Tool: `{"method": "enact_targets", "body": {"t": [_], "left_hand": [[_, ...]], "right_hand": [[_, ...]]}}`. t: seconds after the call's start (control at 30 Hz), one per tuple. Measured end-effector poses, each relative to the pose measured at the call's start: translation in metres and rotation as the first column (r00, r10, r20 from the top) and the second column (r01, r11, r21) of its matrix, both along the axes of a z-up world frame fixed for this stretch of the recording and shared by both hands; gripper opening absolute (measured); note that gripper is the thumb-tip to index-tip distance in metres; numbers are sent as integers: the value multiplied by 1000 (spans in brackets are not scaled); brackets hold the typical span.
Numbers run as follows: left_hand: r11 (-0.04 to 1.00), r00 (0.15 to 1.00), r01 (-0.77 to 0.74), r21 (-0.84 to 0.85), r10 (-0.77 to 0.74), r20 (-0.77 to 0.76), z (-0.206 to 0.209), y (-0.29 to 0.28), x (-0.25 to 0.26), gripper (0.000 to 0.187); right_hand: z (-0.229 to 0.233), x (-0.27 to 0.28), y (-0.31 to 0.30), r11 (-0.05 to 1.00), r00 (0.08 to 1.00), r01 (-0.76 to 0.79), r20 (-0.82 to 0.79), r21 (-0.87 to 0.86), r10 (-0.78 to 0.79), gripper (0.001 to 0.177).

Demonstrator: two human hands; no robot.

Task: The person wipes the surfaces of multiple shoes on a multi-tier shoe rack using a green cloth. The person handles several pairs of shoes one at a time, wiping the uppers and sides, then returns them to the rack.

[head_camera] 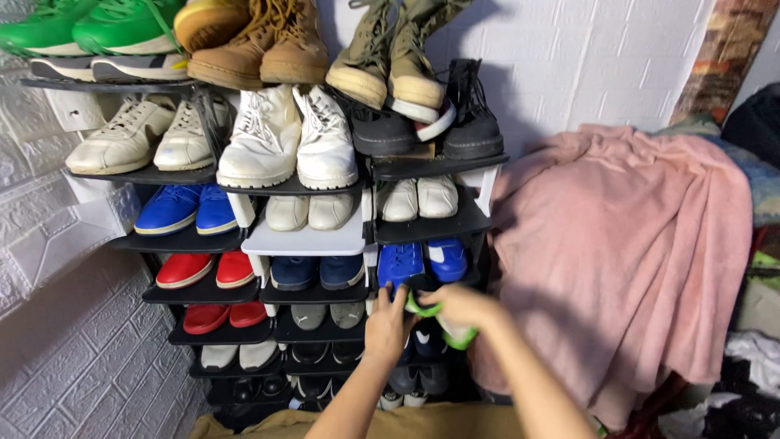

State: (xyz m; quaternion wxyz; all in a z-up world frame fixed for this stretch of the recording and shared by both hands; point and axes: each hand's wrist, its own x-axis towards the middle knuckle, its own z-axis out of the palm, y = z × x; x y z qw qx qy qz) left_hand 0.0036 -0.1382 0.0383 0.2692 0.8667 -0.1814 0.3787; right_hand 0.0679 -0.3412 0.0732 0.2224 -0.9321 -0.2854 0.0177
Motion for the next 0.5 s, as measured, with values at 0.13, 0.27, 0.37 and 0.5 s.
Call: {"method": "enact_targets", "body": {"t": [0.13,0.27,0.37,0.5], "left_hand": [[1000,990,-2,-24,-2,-140,24,-2,3,81],[991,986,-79,108,93,-138,24,-8,35,70],[976,989,-117,181,131,-70,23,-12,63,66],[956,985,-144,254,163,-53,13,-18,105,62]], "right_hand": [[67,-39,-36,937,932,349,100,3,-347,50],[43,-7,-53,848,801,530,323,12,-504,60],[-13,25,-57,871,805,490,400,-29,-439,68],[-45,30,-56,915,873,395,276,86,-403,68]]}}
